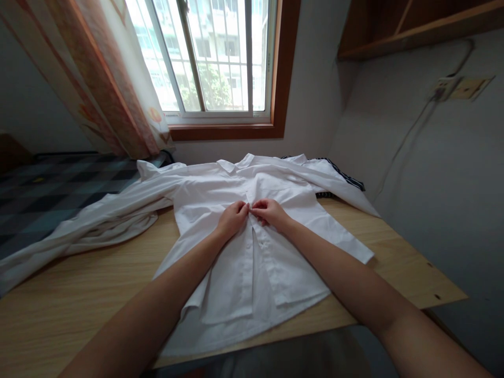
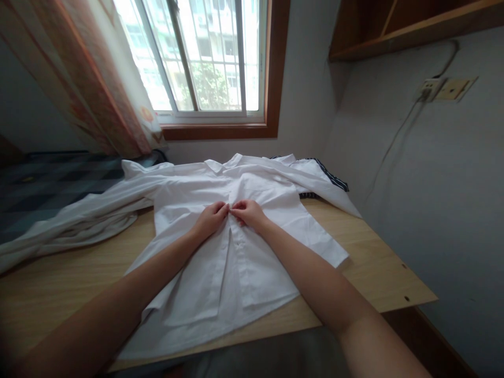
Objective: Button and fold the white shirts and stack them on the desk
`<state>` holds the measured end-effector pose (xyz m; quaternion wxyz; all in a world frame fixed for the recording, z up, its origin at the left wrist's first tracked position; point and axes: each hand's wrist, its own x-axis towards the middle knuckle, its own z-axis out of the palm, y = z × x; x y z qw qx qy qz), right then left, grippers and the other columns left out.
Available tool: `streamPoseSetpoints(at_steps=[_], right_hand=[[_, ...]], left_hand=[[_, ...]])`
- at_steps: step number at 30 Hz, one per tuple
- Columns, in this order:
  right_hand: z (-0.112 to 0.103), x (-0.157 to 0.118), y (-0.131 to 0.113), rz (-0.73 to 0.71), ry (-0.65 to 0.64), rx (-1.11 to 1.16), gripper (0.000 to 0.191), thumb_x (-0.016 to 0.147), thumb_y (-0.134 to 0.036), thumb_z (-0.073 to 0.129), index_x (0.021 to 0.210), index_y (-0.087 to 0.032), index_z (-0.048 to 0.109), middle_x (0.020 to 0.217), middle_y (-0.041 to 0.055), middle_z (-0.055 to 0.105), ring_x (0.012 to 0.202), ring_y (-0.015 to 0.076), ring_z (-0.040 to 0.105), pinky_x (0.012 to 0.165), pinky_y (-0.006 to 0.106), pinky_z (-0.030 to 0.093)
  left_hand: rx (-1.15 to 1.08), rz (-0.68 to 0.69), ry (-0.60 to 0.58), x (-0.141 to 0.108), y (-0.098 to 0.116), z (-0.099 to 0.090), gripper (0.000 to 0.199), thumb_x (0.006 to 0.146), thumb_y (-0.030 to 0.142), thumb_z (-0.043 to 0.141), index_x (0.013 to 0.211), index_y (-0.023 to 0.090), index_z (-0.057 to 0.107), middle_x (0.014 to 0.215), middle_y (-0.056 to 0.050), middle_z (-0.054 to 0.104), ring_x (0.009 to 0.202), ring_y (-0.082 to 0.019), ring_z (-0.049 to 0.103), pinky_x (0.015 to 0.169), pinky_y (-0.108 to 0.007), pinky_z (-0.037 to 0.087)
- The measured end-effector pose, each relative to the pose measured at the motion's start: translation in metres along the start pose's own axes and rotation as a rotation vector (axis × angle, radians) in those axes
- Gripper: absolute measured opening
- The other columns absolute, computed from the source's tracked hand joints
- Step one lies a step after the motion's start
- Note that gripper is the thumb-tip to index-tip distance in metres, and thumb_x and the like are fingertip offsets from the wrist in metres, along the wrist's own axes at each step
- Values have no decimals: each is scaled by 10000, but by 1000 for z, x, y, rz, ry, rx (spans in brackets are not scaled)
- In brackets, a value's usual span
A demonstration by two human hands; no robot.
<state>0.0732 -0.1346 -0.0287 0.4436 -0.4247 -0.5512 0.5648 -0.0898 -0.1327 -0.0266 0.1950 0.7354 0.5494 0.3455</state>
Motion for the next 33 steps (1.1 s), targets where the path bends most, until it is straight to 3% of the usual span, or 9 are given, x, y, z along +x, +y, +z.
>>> streamPoseSetpoints(at_steps=[5,10,17,23,27,33], right_hand=[[7,-1,5,-83,72,-129,108,761,-259,712,756,-182,637,515,-53,557,405,89,447,376,210,365],[10,1,11,-172,164,-298,21,782,-195,655,795,-179,659,645,-14,645,492,104,522,478,218,418],[10,2,11,-214,150,-414,60,805,-240,651,788,-182,654,654,-12,644,601,136,585,604,245,461],[6,-4,2,-368,129,-687,59,825,-229,661,804,-178,638,730,-4,647,680,135,564,662,246,417],[4,-6,0,-371,94,-730,104,883,-290,633,877,-187,631,716,-20,628,656,128,544,635,232,381],[8,-5,0,-341,104,-960,329,1037,-329,381,853,-202,623,840,42,691,770,168,596,677,261,348]], left_hand=[[22,-37,4,-2,4,0,362,889,472,461,769,197,664,764,-42,697,747,-202,603,680,-288,423],[89,-75,16,-2,5,0,341,875,442,478,739,192,667,755,-50,695,738,-205,605,653,-286,401],[34,-69,27,1,3,-2,310,830,400,490,695,188,673,685,-29,668,712,-195,593,644,-284,397],[-178,-77,0,3,-3,-4,307,781,435,520,651,189,650,583,-1,608,631,-171,559,594,-266,406],[-227,-92,-19,4,-4,-5,315,779,448,536,657,181,649,579,-3,615,605,-162,553,581,-262,408],[-215,-58,-24,5,-7,-3,319,774,466,534,633,195,624,575,0,605,614,-166,548,599,-272,412]])
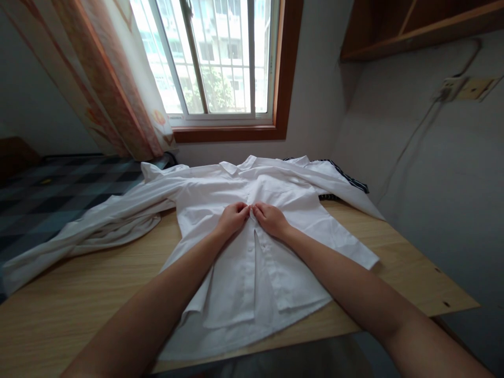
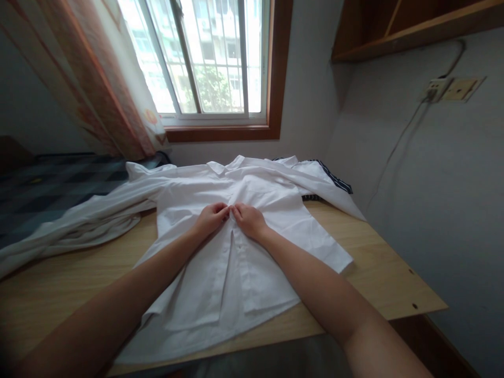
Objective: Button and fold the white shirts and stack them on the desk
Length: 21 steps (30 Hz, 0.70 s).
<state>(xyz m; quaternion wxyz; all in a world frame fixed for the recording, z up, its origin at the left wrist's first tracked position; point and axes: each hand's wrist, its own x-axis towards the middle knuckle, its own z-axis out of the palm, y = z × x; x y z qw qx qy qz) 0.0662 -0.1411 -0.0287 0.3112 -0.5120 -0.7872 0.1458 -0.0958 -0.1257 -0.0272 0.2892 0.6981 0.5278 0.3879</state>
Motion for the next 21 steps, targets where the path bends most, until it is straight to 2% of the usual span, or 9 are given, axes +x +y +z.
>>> streamPoseSetpoints(at_steps=[5,10,12,18,21], right_hand=[[3,1,-7,51,-24,-128,307,1049,-343,354,971,-214,621,974,85,718,842,206,633,687,281,350],[4,3,-9,122,-18,-106,263,1037,-331,366,1070,-219,602,1000,86,719,850,227,641,688,286,357],[5,4,-7,124,-20,-74,251,1028,-320,380,1035,-226,613,987,72,718,856,219,635,696,280,360],[6,15,3,136,-26,81,253,989,-275,416,889,-196,635,933,66,701,869,198,602,735,270,385],[7,18,9,122,-35,216,249,957,-259,438,815,-181,626,847,38,673,821,172,579,724,252,391]], left_hand=[[-25,-43,20,2,-4,4,313,766,474,536,639,199,619,565,1,594,587,-159,530,574,-269,395],[-78,-54,-3,1,-2,3,359,764,539,549,676,196,610,594,1,602,611,-162,548,593,-269,403],[-47,-43,-13,1,-1,2,345,784,521,535,673,201,598,606,0,607,623,-166,553,611,-274,413],[246,57,11,-1,5,1,278,868,392,479,707,210,613,744,-44,677,745,-203,590,707,-306,433],[267,69,-17,-2,7,-1,274,876,394,473,739,210,622,780,-50,688,762,-211,596,717,-311,433]])
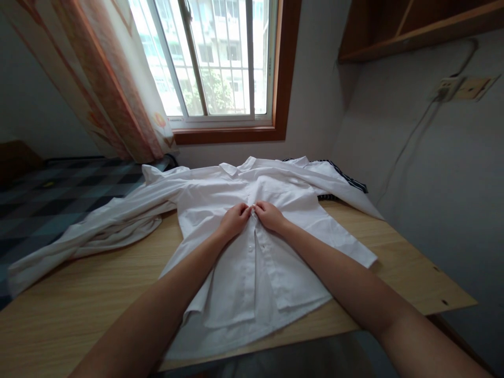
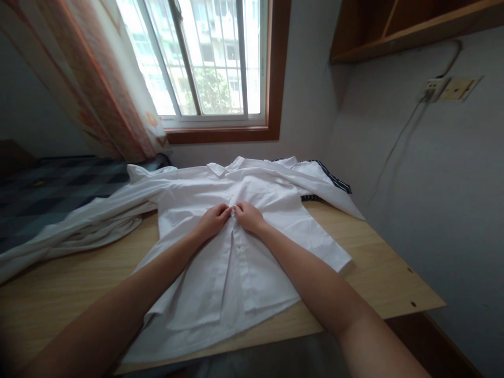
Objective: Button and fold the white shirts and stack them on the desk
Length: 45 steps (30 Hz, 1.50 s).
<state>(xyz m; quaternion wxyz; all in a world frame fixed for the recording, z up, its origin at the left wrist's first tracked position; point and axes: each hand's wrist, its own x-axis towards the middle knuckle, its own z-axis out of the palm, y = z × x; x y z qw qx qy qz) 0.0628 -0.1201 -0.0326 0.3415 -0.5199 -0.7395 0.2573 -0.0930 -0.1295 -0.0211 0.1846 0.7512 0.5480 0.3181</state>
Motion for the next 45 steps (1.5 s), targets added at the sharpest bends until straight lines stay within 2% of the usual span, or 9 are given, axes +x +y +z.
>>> streamPoseSetpoints(at_steps=[8,15,19,22,26,31,35,39,45], right_hand=[[1,0,9,-6,-22,253,257,894,-320,493,700,-181,590,624,-31,549,649,133,490,618,230,354],[1,-1,9,-39,36,213,259,876,-325,530,680,-172,606,641,-25,581,652,125,507,622,224,355],[2,-3,8,80,46,268,283,913,-330,491,740,-171,647,568,-38,551,520,114,489,547,227,351],[2,-5,6,116,45,245,284,931,-329,483,768,-170,653,557,-38,548,494,117,496,537,231,363],[0,-9,3,-18,161,45,195,913,-266,527,833,-164,673,732,12,642,683,144,569,668,242,428],[-7,-15,0,-131,235,-274,264,858,-111,526,1040,-165,710,1079,94,675,1068,207,569,1003,318,401],[-10,-20,-1,-65,146,-450,370,934,-237,531,1285,-210,645,1420,100,561,1385,258,379,1168,428,239],[-9,-22,0,52,-5,-557,485,1008,-450,422,1448,-267,512,1610,77,344,1512,291,172,1192,601,49],[-14,-25,-1,124,-94,-598,535,1017,-525,324,1500,-323,437,1672,37,165,1539,296,58,1155,688,31]], left_hand=[[-43,14,-58,-2,1,-6,182,810,352,541,713,211,605,733,-16,665,715,-196,581,693,-302,437],[-63,-11,-3,-1,-3,-4,153,780,351,606,741,205,583,685,14,611,679,-169,554,659,-284,426],[-165,-98,53,1,-9,-6,173,734,261,625,876,195,551,695,41,570,647,-153,556,639,-274,452],[-34,-42,132,-2,-7,-10,177,761,160,538,935,185,560,836,-24,623,779,-188,609,753,-325,502],[369,143,209,-11,-2,-12,348,799,74,464,1101,169,610,1166,-120,648,1192,-278,531,1048,-419,404],[649,31,11,-18,0,-12,415,959,201,377,1325,134,562,1369,-147,603,1302,-303,486,1089,-453,369],[701,-93,-96,-18,3,-16,464,998,337,339,1385,170,533,1473,-138,530,1348,-313,451,1069,-542,392],[647,-269,-140,-17,5,-16,512,1005,393,278,1454,244,475,1598,-104,370,1448,-352,321,1073,-727,294],[645,-320,-193,-12,-2,-19,576,993,406,232,1537,270,362,1654,-75,235,1513,-351,196,1117,-750,169]])
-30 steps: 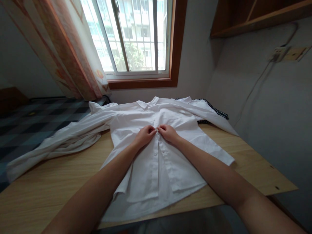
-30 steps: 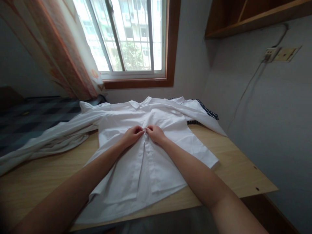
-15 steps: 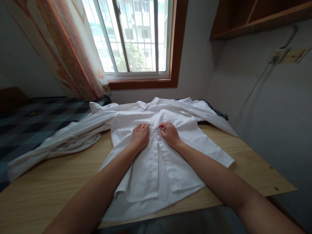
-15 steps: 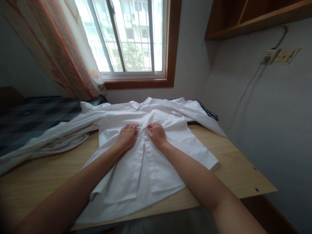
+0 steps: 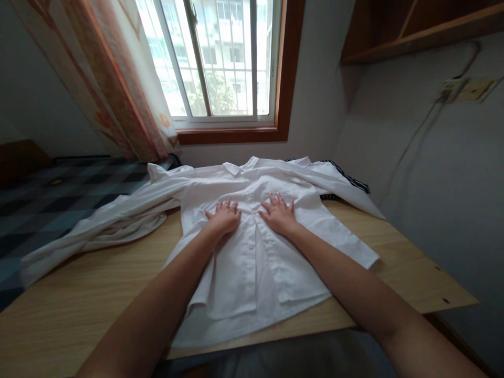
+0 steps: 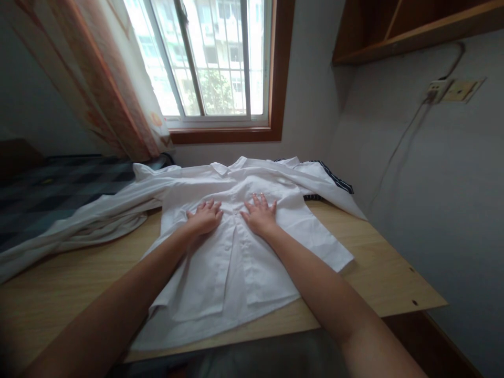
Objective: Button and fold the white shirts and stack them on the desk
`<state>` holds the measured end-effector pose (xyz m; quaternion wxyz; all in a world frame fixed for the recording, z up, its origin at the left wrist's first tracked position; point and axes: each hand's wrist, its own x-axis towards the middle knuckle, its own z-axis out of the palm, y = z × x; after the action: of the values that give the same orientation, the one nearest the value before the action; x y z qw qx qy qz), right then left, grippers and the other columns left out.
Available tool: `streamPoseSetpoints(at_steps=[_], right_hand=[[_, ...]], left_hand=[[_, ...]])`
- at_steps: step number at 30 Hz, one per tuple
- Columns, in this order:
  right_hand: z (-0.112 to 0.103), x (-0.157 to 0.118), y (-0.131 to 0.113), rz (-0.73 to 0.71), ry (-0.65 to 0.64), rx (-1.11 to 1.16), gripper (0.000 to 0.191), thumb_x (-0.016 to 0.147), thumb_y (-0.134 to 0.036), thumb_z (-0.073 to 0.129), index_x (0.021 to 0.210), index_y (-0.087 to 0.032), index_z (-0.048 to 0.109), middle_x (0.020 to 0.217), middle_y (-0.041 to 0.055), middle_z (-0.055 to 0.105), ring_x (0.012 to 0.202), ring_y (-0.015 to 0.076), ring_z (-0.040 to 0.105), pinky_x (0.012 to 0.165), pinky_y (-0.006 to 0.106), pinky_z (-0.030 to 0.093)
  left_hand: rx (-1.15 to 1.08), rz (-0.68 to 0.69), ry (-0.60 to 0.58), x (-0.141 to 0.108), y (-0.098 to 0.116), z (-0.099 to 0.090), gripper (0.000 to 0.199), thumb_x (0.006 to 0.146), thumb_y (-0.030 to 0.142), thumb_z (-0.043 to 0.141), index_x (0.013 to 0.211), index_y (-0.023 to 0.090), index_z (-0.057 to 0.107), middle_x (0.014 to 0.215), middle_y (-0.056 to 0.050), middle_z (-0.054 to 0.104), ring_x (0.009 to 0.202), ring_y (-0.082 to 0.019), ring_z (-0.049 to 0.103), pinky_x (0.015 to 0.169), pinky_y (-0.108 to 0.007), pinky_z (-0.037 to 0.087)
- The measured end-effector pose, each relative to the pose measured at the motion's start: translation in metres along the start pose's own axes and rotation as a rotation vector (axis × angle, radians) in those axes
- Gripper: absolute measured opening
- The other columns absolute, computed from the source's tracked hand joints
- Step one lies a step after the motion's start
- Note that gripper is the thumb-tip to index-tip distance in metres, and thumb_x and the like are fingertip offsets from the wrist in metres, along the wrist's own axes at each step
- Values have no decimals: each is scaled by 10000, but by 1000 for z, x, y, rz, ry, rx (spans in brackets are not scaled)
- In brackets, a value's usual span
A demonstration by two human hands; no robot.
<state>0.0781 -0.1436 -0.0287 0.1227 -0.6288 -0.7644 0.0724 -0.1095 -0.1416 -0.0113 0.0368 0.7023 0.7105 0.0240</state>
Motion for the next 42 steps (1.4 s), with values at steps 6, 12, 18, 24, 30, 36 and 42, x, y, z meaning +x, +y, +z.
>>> streamPoseSetpoints(at_steps=[6,12,18,24,30,36,42], right_hand=[[-2,0,1,8,-27,-11,555,1017,-532,287,1518,-327,407,1678,27,133,1541,291,42,1156,690,41],[12,4,-4,39,76,-37,532,1017,-478,302,1497,-305,451,1667,38,191,1535,293,84,1173,657,42],[17,5,-8,45,138,15,491,1005,-417,356,1438,-259,525,1647,72,255,1522,314,130,1175,647,74],[9,-1,-6,-67,231,37,323,956,-242,460,1198,-196,670,1488,135,490,1452,271,300,1188,571,114],[-17,-16,-20,-268,339,153,249,913,-159,532,1078,-197,715,1230,109,647,1260,247,498,1123,415,298],[-38,-71,-39,-403,85,293,278,872,-221,637,1140,-165,589,950,50,682,839,178,631,772,268,449],[-28,-96,-31,-233,17,225,270,862,-275,663,1085,-161,562,1020,95,682,858,202,632,735,276,435]], left_hand=[[48,122,-78,16,-21,-5,646,978,504,199,1580,278,256,1677,-53,126,1542,-318,90,1145,-724,77],[70,196,-106,33,-34,-8,765,922,692,252,1583,307,241,1680,-58,112,1542,-342,65,1169,-674,84],[29,256,-47,41,-38,-5,750,933,676,301,1563,269,307,1667,-103,176,1528,-361,135,1160,-685,88],[81,359,136,9,-21,-17,461,935,327,492,1384,258,570,1518,-115,482,1423,-338,380,1178,-622,183],[26,439,27,-45,-6,-42,245,859,219,530,999,213,731,1052,-81,730,944,-236,673,838,-318,497],[-107,393,-83,-73,-8,-32,209,878,336,538,872,184,682,861,-63,710,763,-205,634,668,-285,438],[-217,435,-44,-77,-10,-20,174,846,368,592,820,201,632,796,-35,664,739,-196,600,661,-283,422]])
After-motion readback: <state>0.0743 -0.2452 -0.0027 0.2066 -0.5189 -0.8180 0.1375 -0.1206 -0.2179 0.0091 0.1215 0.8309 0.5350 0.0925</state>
